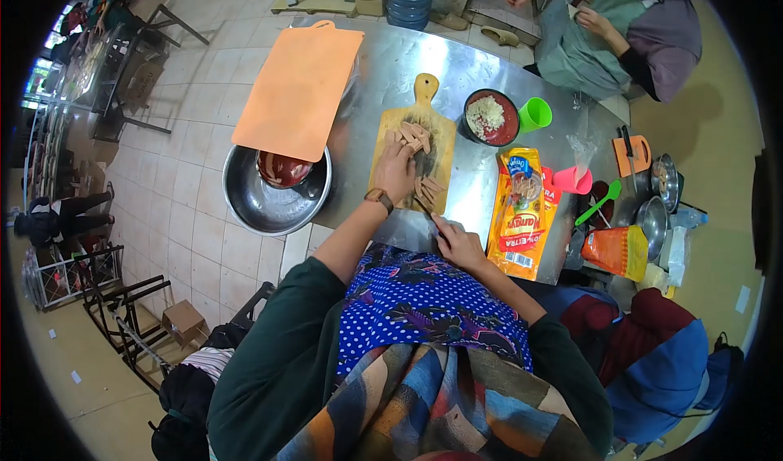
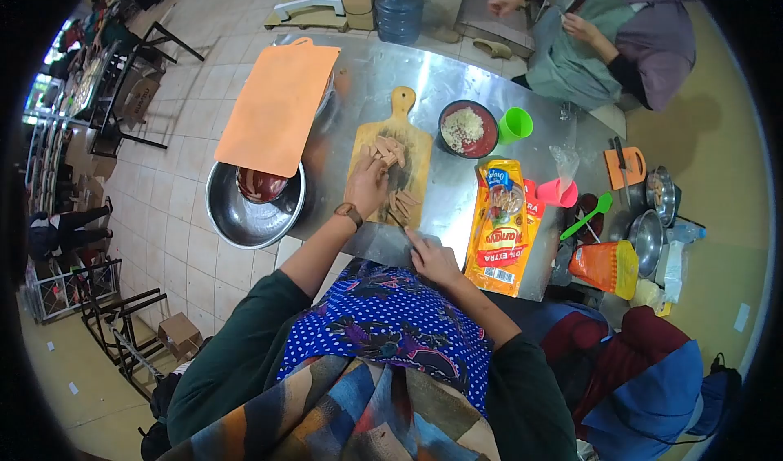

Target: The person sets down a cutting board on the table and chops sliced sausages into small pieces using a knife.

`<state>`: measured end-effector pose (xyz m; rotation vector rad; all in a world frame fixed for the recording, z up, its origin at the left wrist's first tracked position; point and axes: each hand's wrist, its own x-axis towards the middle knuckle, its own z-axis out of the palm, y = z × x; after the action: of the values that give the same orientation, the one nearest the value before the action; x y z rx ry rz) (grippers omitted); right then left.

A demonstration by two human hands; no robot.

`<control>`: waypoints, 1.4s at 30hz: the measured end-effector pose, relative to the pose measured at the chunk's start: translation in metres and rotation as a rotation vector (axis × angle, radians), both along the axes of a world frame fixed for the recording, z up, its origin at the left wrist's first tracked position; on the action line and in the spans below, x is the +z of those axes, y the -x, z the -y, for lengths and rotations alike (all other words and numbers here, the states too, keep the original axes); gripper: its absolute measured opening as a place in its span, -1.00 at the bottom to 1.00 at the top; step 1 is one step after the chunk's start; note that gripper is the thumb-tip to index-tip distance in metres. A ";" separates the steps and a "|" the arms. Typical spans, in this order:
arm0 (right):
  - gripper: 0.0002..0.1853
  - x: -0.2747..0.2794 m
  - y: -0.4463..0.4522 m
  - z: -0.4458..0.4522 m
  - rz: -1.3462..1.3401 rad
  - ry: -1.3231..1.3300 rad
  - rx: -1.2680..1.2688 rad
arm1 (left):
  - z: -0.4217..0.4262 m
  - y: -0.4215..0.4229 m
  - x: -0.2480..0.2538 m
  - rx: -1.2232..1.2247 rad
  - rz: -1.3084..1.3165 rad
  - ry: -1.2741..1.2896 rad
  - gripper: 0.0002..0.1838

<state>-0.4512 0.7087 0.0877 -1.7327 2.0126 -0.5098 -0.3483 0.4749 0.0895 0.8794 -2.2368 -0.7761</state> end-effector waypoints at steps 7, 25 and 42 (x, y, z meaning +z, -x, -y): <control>-0.34 0.004 0.019 0.041 -0.065 -0.009 -0.003 | 0.029 0.025 -0.011 -0.148 0.481 0.144 -0.73; -0.36 0.016 0.000 0.056 0.068 -0.041 -0.249 | -0.026 -0.011 -0.044 0.154 -0.111 -0.942 -0.80; -0.32 0.016 -0.012 0.036 0.074 -0.021 -0.228 | -0.038 -0.007 -0.060 0.100 0.004 -0.732 -0.87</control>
<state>-0.4390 0.6731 0.1035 -1.4579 2.1660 -0.6131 -0.3416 0.5129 0.0294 1.3016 -1.8874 -1.5835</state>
